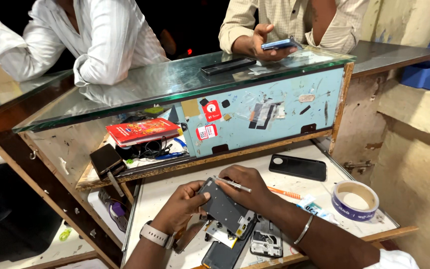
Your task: The person repairs a smartphone at a cluttered workbench, prying open the phone's back cover and working on its internal components with a small metal tool. They briefly hand the phone up to the customer across the counter, then continue prying and adjusting the phone chassis and parts.
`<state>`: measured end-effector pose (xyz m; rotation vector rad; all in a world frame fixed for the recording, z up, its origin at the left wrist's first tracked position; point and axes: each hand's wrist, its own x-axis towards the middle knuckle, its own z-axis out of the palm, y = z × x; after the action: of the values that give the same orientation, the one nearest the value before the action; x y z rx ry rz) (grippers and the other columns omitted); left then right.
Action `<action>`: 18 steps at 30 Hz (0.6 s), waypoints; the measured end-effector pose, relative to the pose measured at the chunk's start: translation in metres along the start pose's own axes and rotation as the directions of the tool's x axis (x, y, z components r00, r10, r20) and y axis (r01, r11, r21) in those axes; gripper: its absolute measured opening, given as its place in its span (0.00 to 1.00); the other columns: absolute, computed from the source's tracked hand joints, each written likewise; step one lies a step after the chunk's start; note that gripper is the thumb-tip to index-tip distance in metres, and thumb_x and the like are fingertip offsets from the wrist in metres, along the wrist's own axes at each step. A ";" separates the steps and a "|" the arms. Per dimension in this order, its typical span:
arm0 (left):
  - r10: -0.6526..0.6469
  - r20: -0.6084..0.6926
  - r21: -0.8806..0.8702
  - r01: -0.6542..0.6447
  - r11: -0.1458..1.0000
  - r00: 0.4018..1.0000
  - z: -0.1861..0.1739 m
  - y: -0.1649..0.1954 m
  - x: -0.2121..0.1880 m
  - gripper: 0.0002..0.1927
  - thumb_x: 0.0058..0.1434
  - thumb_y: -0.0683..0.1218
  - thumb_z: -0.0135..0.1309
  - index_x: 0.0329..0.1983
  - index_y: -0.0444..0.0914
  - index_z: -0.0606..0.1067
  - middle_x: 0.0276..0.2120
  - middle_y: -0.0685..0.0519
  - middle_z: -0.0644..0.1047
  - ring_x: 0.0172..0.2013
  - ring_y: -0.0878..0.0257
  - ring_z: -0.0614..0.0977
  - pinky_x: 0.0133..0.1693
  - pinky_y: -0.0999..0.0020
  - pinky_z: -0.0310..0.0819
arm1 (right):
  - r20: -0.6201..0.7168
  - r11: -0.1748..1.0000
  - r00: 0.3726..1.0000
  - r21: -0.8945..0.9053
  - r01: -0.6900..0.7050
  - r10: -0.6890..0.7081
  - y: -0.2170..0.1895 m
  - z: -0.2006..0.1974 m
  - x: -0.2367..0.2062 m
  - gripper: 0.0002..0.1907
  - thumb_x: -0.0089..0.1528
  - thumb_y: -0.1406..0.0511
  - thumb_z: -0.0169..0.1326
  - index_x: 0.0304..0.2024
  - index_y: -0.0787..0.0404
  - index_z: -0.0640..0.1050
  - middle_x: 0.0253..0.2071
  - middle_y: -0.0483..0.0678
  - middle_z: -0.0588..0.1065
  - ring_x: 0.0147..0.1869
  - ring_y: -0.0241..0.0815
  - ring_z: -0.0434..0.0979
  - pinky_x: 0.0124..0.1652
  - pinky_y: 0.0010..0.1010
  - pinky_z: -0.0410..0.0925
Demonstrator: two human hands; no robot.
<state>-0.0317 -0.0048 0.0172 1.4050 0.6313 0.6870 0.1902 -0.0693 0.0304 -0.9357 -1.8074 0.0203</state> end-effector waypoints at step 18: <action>0.208 -0.279 -0.032 -0.225 0.974 0.938 -0.002 -0.005 0.007 0.10 0.67 0.42 0.53 0.48 0.32 0.77 0.33 0.51 0.82 0.29 0.69 0.81 0.31 0.74 0.77 | -0.027 0.997 0.997 0.028 0.076 -0.075 -0.012 -0.002 0.001 0.08 0.60 0.67 0.63 0.40 0.62 0.81 0.35 0.51 0.80 0.36 0.45 0.83 0.35 0.32 0.73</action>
<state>-0.0283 0.0012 0.0119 1.3430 0.6692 1.0824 0.1848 -0.0785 0.0371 -0.8433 -1.8127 -0.0127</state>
